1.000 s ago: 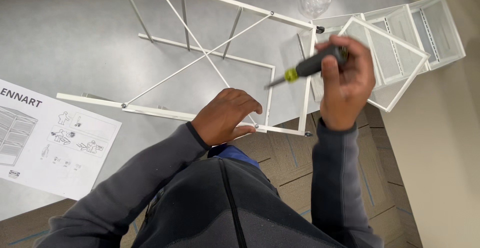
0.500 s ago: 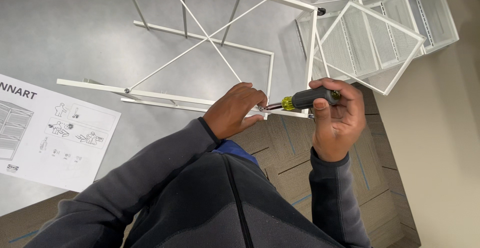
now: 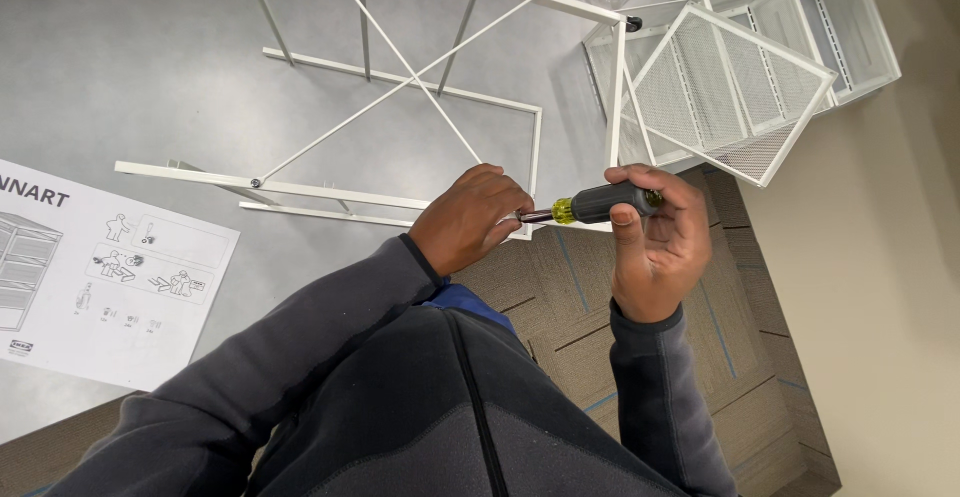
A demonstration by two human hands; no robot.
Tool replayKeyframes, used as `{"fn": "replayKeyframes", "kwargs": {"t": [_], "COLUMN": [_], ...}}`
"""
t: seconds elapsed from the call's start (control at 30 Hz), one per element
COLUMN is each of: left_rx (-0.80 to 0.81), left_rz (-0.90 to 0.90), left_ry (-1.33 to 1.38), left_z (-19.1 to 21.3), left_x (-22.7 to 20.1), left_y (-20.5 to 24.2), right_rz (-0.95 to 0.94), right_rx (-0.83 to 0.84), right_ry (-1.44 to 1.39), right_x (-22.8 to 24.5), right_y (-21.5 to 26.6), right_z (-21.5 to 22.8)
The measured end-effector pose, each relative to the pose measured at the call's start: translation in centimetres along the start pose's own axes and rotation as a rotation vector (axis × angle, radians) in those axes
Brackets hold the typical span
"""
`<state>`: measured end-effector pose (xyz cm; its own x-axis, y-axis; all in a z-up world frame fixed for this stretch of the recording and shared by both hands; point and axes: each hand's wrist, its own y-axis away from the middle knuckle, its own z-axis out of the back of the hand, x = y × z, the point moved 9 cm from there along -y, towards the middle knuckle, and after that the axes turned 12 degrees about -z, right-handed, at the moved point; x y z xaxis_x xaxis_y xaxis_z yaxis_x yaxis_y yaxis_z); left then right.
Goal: The person assembles a white metal Lennart shelving unit on a gray workbench. They insert a cross-brace, then use a screwdriver to tighten multiple screws at the frame joints, following the printed instruction sheet. The unit is flipped to access additional joints, and the person continues securing the frame with the screwdriver.
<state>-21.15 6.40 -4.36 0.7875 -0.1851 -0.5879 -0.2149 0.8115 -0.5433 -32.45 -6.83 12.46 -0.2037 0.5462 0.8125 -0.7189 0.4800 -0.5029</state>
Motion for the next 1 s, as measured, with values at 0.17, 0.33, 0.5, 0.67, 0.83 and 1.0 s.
{"fn": "replayKeyframes", "kwargs": {"t": [0.17,0.33,0.5,0.67,0.83,1.0], "left_rx": [-0.016,-0.017,0.030,0.038,0.050,0.046], "left_rz": [-0.005,-0.005,0.014,0.018,0.008,0.009], "left_ry": [-0.010,-0.017,0.017,0.080,0.063,0.133], "left_z": [-0.4,-0.4,-0.8,-1.0,-1.5,0.8], "left_x": [0.3,0.2,0.7,1.2,1.6,-0.6], "left_y": [0.2,0.2,-0.3,-0.7,-0.7,-1.5], "right_rz": [0.012,0.023,0.061,0.019,-0.020,-0.002], "right_rx": [-0.009,-0.009,0.054,0.115,0.237,0.236], "right_ry": [-0.003,0.005,0.047,0.086,0.108,0.268], "right_x": [0.2,0.5,1.0,1.3,2.7,4.0], "right_y": [-0.1,-0.1,-0.6,-1.0,-1.1,-1.9], "right_z": [0.1,0.1,-0.1,-0.6,-2.2,-1.4]}}
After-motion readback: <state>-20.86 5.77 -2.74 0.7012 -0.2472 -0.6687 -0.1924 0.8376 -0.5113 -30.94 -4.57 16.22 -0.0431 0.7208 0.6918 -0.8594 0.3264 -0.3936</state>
